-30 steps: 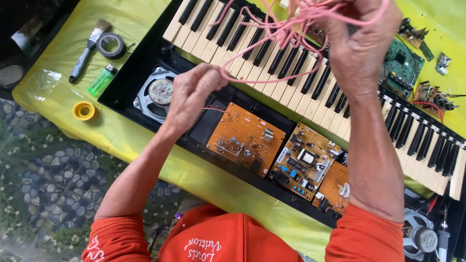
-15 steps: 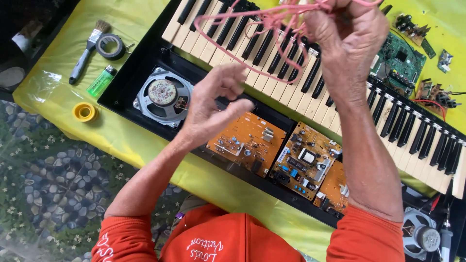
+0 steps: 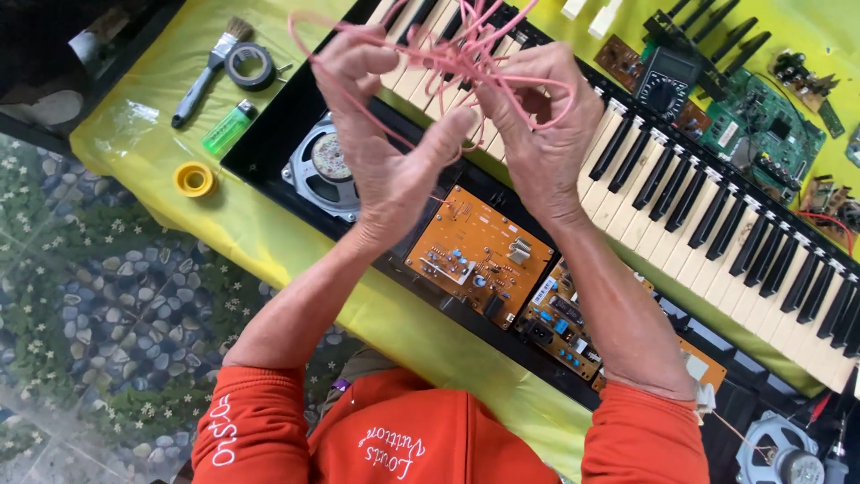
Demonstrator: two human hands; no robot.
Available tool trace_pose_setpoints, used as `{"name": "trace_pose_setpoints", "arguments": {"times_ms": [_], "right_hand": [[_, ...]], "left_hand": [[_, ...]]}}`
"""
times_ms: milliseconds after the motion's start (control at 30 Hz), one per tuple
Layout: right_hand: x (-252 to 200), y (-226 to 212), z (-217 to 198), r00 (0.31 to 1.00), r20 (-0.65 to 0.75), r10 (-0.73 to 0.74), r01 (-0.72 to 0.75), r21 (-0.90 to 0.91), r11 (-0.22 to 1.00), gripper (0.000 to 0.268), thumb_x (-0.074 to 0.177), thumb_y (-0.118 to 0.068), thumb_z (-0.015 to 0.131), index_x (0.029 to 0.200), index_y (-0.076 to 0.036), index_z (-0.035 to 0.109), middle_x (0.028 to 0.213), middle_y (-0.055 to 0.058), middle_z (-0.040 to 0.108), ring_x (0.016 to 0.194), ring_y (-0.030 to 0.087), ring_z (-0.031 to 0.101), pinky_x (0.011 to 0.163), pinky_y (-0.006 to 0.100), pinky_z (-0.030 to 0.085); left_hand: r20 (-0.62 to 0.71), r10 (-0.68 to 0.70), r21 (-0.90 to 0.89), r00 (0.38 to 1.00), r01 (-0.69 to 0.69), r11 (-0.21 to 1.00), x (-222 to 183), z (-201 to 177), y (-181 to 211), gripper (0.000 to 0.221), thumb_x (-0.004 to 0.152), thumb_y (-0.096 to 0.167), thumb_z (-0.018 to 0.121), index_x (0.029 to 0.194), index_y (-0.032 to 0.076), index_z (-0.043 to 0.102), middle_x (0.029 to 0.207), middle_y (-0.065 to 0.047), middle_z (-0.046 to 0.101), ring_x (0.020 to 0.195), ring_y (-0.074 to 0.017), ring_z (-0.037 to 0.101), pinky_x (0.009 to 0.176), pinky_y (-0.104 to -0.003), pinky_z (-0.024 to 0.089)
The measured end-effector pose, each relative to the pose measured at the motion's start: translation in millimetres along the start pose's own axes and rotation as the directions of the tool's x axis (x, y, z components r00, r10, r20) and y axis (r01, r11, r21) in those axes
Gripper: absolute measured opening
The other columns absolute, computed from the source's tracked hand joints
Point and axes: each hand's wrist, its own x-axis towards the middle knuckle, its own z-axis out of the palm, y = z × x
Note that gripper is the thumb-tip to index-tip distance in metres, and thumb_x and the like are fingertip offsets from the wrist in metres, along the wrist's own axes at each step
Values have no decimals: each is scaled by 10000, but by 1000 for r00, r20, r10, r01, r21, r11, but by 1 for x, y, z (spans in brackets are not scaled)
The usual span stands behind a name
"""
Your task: The person is untangling and organizing internal wiring while repairing an electronic keyboard, using a multimeter to test connections.
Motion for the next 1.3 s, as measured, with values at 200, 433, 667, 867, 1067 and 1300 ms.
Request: {"name": "trace_pose_setpoints", "arguments": {"times_ms": [200,433,667,867,1067,1300], "right_hand": [[-14,13,15,996,68,66,-73,113,991,127,1028,-166,752,1057,-93,651,1040,63,645,972,190,644,808,311,579],[-19,13,13,989,129,72,-85,98,992,225,1015,-318,745,1068,-111,675,984,27,674,869,152,630,779,292,543],[-17,5,-3,946,265,188,-194,-4,981,631,982,-681,548,1203,-98,643,1146,72,559,963,162,601,637,245,632],[-19,1,-16,971,127,204,-232,269,935,388,1062,-225,731,1369,-114,522,1291,59,534,1170,168,566,814,248,665],[-18,9,-29,973,147,180,-216,288,933,80,1072,-172,713,1064,-119,654,993,24,599,774,98,596,661,174,606],[-12,7,-53,893,153,423,-450,299,841,90,1037,-153,774,1015,-121,692,971,14,690,754,62,629,631,144,576]], "left_hand": [[126,105,-15,986,-104,994,16,-28,-17,529,1027,399,760,1446,218,493,1473,-17,534,1369,-161,559,1161,-398,541],[313,191,-210,930,-129,969,31,-32,-9,88,1016,64,729,1079,12,695,1047,-134,705,1004,-240,690,895,-336,609],[244,124,-285,962,-51,957,17,-25,-29,85,1019,20,712,1099,31,686,995,-81,685,913,-179,641,793,-279,564],[275,32,-411,961,88,907,13,-18,-19,98,1043,4,693,1135,31,674,1052,-96,649,854,-142,664,754,-219,637],[264,-87,-511,961,216,832,7,-14,-26,170,1034,37,709,1191,-20,675,1103,-132,724,989,-207,761,920,-290,689],[293,180,-147,939,-142,979,10,-13,-36,110,1000,-39,745,1084,21,708,959,-131,738,813,-192,734,737,-266,663]]}}
